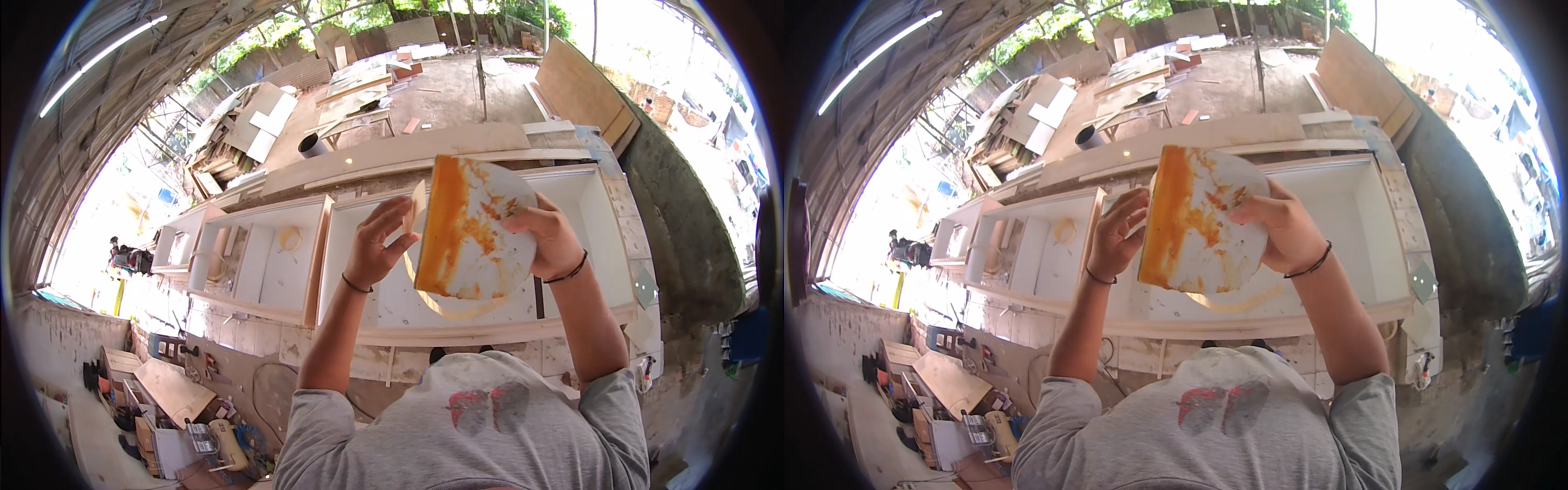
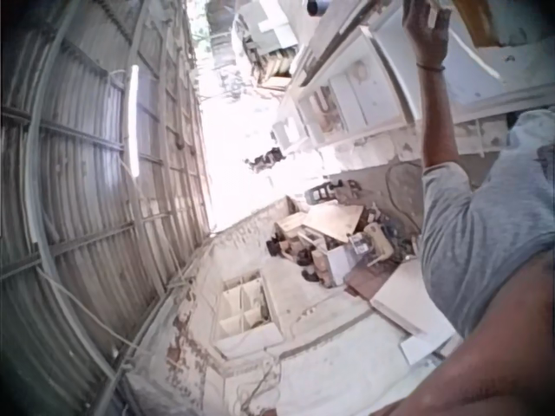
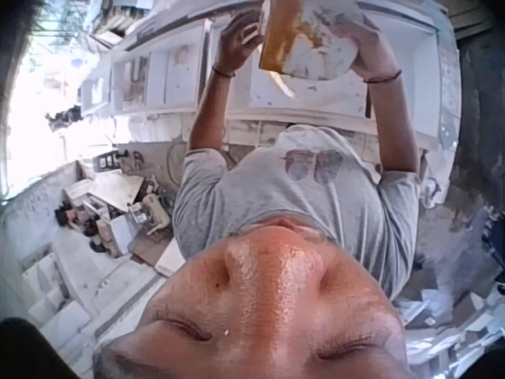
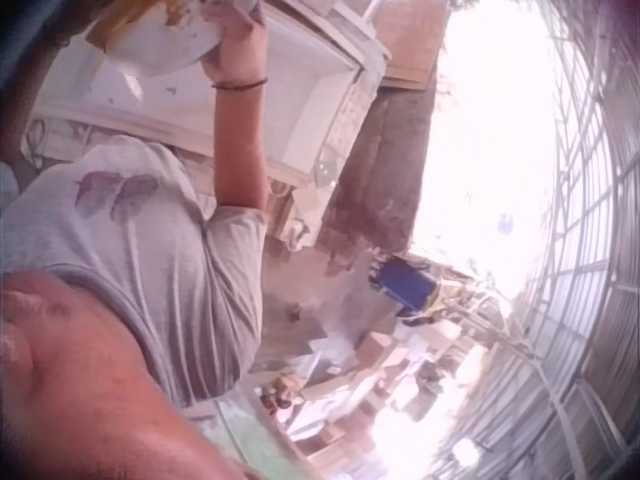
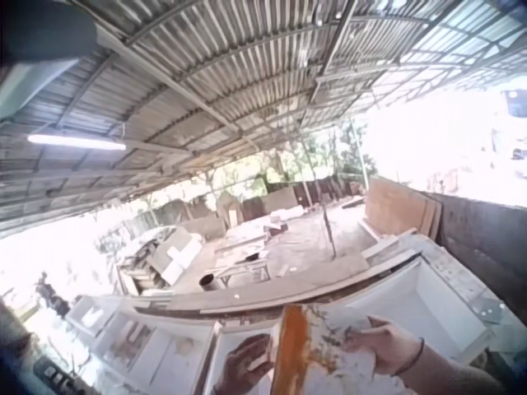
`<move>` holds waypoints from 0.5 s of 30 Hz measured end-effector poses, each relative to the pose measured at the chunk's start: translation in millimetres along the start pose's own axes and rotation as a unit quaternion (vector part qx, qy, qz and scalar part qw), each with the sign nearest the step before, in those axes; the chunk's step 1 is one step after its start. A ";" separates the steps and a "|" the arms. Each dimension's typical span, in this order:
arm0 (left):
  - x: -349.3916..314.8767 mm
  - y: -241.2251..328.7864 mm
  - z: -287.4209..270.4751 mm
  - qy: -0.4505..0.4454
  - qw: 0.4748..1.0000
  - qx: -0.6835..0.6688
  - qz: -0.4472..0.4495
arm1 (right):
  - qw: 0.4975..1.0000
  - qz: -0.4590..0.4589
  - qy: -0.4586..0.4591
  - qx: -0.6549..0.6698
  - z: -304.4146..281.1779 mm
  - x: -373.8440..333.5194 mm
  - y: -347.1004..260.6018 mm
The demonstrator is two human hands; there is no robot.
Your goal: The person applies adhesive to a wooden cabinet component by hand and with a spreader, first applying glue from a bottle and then smoothing it across the surface.
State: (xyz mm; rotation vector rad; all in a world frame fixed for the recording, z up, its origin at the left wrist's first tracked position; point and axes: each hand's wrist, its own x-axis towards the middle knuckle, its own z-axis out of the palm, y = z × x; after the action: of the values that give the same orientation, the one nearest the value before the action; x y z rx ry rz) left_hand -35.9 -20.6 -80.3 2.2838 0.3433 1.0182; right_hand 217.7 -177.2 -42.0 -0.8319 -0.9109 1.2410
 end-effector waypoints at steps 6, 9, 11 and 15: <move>5.8 -18.5 -40.2 0.085 0.926 -0.357 -0.086 | 0.976 -0.014 0.029 0.214 3.5 -12.2 -25.6; 16.8 -19.2 -64.1 0.098 0.910 -0.395 -0.083 | 0.976 -0.038 0.075 0.202 -14.8 -28.6 -20.9; 17.7 -21.9 -79.9 0.098 0.906 -0.406 -0.067 | 0.975 -0.043 0.107 0.189 -19.6 -37.9 -15.7; 30.1 -37.2 -108.8 0.154 0.910 -0.369 -0.109 | 0.963 -0.061 0.197 0.173 -39.5 -51.0 -1.5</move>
State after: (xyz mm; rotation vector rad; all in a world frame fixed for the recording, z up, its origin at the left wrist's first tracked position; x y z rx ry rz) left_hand -96.0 68.3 -29.4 1.3783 0.2689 1.1455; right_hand 249.7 -229.2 -62.8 -0.6961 -0.4020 1.0378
